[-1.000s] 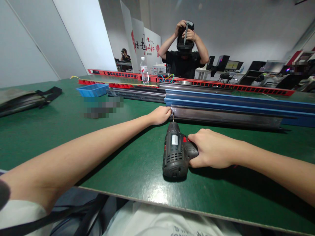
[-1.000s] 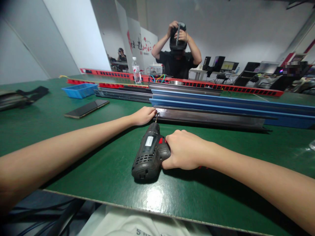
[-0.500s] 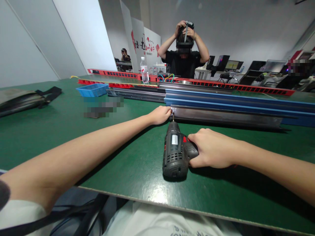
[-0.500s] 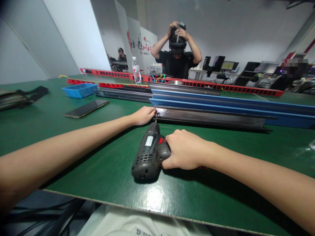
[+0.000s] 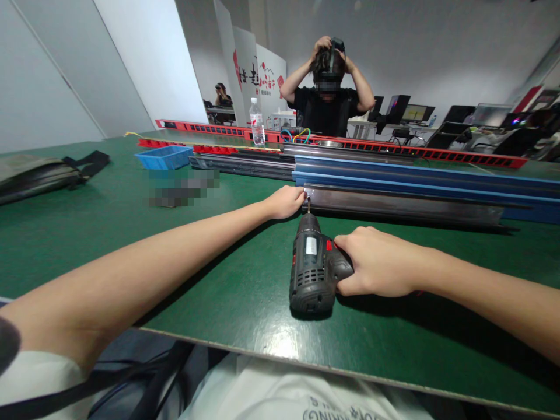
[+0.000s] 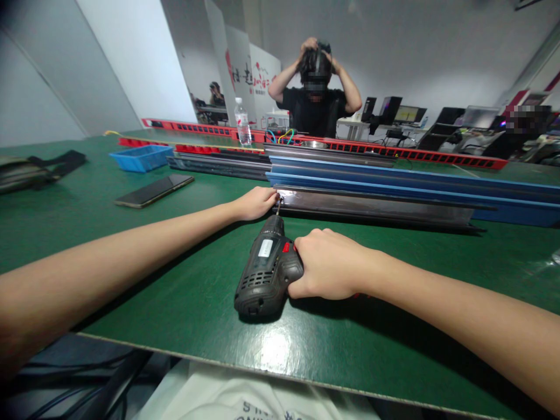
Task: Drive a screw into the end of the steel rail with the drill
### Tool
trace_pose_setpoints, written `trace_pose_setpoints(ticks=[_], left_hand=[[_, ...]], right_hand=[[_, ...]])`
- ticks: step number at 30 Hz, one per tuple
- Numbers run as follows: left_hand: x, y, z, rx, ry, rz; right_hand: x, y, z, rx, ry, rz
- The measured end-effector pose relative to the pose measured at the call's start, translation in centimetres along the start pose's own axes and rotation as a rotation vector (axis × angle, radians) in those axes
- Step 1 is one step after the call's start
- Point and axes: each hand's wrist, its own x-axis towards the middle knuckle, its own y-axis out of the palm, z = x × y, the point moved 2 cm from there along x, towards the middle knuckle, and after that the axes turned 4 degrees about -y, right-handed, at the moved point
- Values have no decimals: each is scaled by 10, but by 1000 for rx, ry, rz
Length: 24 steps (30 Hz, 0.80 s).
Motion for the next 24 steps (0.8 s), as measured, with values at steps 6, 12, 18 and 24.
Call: trace_pose_setpoints(ticks=[6, 12, 18, 24], left_hand=[[1, 1, -1, -27, 9, -4], [3, 3, 0, -49, -1, -1], [1, 1, -1, -34, -10, 6], [2, 2, 2, -66, 2, -8]], right_hand=[[0, 2, -1, -23, -7, 0], [2, 2, -2, -36, -23, 0], [1, 2, -2, -1, -4, 8], [0, 1, -1, -6, -16, 9]])
